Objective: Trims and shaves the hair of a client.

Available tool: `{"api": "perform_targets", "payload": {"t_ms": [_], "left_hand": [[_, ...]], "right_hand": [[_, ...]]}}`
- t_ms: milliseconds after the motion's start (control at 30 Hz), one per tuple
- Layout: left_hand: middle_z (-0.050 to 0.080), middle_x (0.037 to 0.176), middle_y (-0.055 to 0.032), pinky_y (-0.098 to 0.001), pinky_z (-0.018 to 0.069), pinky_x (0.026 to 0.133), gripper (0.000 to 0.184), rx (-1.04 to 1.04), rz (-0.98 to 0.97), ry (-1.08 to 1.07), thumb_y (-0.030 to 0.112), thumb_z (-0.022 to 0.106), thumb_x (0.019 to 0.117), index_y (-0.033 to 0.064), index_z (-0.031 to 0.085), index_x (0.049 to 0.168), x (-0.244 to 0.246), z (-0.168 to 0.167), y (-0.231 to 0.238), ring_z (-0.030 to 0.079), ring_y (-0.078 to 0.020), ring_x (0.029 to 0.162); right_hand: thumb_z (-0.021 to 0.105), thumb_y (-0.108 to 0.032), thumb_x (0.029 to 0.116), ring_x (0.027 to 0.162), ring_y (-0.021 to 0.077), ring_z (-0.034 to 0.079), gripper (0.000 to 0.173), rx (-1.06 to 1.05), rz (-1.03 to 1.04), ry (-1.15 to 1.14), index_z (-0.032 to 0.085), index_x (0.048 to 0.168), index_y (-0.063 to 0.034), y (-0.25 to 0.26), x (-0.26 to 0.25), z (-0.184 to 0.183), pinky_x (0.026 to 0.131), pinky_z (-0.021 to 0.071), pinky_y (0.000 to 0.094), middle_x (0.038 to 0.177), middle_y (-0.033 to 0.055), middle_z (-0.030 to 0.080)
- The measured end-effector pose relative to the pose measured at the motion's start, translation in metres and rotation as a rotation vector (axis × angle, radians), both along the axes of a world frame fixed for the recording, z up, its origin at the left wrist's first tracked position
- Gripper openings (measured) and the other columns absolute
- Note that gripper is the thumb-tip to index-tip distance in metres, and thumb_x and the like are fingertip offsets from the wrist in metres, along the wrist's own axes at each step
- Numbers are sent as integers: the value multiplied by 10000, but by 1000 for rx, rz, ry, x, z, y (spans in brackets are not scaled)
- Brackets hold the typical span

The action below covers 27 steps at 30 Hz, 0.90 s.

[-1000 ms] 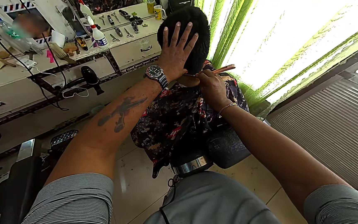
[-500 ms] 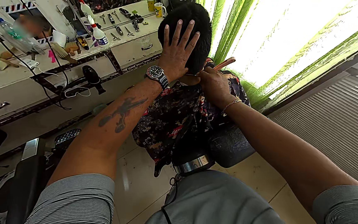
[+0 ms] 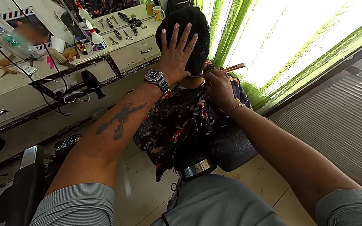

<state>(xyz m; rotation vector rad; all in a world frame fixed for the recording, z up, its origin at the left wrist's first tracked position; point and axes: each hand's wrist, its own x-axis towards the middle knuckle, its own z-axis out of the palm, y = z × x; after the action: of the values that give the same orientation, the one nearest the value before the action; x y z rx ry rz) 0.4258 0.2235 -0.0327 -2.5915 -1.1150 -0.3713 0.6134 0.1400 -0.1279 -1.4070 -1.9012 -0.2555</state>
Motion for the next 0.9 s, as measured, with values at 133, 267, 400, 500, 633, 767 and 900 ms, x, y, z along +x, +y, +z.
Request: {"api": "perform_targets", "payload": {"t_ms": [133,267,400,500,633,767,900], "left_hand": [[-23,1735,-129,-762,-66,1163,1223,10,13,-15,481,872,737,164,143,1666,3,-2,1,-58,-447,1571],[-22,1736,-125,-756,-66,1167,1216,10,28,-21,461,868,739,163,140,1666,5,-5,-1,-61,-440,1573],[-19,1737,-116,-754,-72,1167,1189,17,25,-28,424,856,749,160,145,1665,6,-7,-1,-63,-433,1574],[-25,1738,-113,-756,-78,1165,1188,21,20,-42,412,858,749,153,147,1665,5,-9,-1,-69,-429,1575],[-18,1737,-117,-746,-80,1170,1189,14,27,-21,481,838,761,156,139,1666,4,-6,0,-65,-425,1576],[-11,1736,-126,-752,-69,1168,1188,0,36,-29,546,823,762,167,150,1665,6,-4,2,-50,-435,1575],[-26,1735,-131,-763,-64,1163,1221,10,39,-30,536,841,744,161,134,1666,9,-6,1,-58,-445,1572]], "right_hand": [[536,-43,1004,1120,330,679,225,-20,-4,-1,734,1109,-47,4,2,-1,1089,426,592,1157,157,712],[537,-47,1004,1103,317,681,214,-41,-8,-5,733,1088,-40,7,3,-1,1102,407,590,1126,150,715],[547,-47,993,1095,321,683,212,-71,2,-9,734,1093,-40,9,4,-1,1131,371,613,1104,150,713],[560,-45,976,1022,324,684,175,-91,22,-26,724,1036,-31,11,6,1,1037,436,592,1046,149,705],[554,-45,990,1071,325,678,203,-82,58,60,734,1084,-30,9,10,1,1006,485,551,1114,159,707],[551,-36,993,1109,308,665,214,-54,62,156,729,1111,-30,8,16,-7,1033,484,521,1145,158,697],[562,-37,993,1098,314,666,213,-66,73,190,728,1125,-21,11,19,-13,982,514,502,1145,164,695]]}}
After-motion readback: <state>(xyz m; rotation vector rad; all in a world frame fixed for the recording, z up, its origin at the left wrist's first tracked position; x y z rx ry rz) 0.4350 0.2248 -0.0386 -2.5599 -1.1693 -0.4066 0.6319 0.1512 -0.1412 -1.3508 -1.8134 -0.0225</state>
